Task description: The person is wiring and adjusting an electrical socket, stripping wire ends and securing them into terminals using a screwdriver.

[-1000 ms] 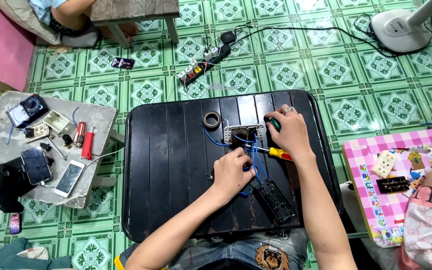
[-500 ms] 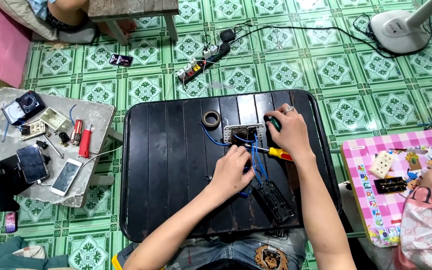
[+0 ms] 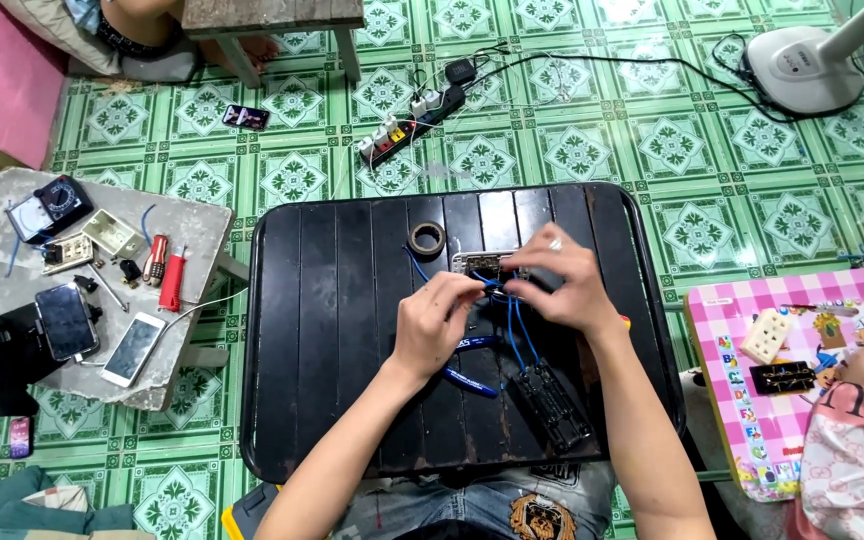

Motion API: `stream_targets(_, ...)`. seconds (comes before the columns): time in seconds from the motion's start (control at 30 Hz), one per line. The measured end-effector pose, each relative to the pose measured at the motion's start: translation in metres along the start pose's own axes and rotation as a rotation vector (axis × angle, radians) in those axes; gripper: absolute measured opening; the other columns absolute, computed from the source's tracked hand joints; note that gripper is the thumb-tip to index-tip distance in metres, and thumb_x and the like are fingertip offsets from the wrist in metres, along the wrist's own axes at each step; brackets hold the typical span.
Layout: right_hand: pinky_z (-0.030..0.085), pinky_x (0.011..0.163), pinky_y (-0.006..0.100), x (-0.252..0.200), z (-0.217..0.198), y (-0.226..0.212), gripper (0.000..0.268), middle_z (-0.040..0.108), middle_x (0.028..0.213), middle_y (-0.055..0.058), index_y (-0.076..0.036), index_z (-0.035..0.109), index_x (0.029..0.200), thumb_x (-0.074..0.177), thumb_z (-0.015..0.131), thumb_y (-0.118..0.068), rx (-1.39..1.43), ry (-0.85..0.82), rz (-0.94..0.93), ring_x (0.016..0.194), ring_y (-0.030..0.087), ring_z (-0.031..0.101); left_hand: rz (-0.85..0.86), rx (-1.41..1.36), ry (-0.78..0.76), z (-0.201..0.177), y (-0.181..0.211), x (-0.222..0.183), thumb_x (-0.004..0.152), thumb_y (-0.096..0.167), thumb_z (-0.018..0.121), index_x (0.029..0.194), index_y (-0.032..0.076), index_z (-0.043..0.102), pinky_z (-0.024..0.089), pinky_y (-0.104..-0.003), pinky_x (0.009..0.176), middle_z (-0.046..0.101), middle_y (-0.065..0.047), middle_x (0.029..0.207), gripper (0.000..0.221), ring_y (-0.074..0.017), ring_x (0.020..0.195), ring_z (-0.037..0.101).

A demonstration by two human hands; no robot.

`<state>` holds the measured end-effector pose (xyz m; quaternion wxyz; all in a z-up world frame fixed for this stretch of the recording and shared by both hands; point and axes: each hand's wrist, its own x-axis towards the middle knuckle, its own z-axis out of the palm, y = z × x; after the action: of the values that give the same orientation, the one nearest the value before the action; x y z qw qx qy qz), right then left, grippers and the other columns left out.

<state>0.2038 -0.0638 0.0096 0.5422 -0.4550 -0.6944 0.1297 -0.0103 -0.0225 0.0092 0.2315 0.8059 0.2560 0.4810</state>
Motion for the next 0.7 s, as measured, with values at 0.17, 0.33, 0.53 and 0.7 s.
stream_targets(0.17, 0.053, 0.072, 0.032, -0.006, 0.012, 0.003, 0.009, 0.079, 0.091, 0.005, -0.010, 0.083, 0.091, 0.084, 0.084, -0.005, 0.072, -0.044, -0.050, 0.075, 0.022, 0.062, 0.110, 0.030, 0.061, 0.009, -0.011, -0.005, 0.092, 0.010, 0.074, 0.100, 0.020, 0.075, 0.058, -0.023, 0.057, 0.072, 0.010, 0.086, 0.012, -0.0128, 0.068, 0.068)
stream_targets(0.33, 0.053, 0.066, 0.032, -0.009, 0.001, 0.008, 0.009, 0.074, 0.087, 0.008, -0.008, 0.083, 0.091, 0.083, 0.085, -0.003, -0.025, 0.062, 0.035, 0.071, 0.020, 0.063, 0.169, -0.040, 0.049, 0.008, -0.026, 0.006, 0.089, 0.011, 0.073, 0.112, 0.014, 0.074, 0.058, -0.039, 0.087, 0.073, -0.001, 0.107, 0.023, -0.0271, 0.096, 0.069)
stream_targets(0.53, 0.050, 0.060, 0.026, -0.015, -0.007, 0.022, 0.014, 0.073, 0.080, 0.008, -0.006, 0.083, 0.093, 0.082, 0.087, 0.002, -0.048, 0.189, 0.211, 0.067, 0.013, 0.062, 0.141, 0.083, -0.262, 0.004, -0.035, 0.005, 0.068, -0.006, 0.066, 0.132, 0.009, 0.063, 0.046, -0.050, 0.106, 0.064, -0.010, 0.128, 0.066, -0.0371, 0.125, 0.057)
stream_targets(0.7, 0.050, 0.062, 0.024, -0.012, -0.006, 0.020, 0.015, 0.074, 0.080, 0.007, -0.007, 0.082, 0.094, 0.083, 0.087, 0.001, -0.046, 0.200, 0.280, 0.066, 0.012, 0.064, 0.060, 0.010, -0.392, 0.000, -0.041, 0.002, 0.070, -0.012, 0.064, 0.141, 0.007, 0.057, 0.053, -0.047, 0.102, 0.062, -0.011, 0.138, 0.074, -0.0359, 0.121, 0.062)
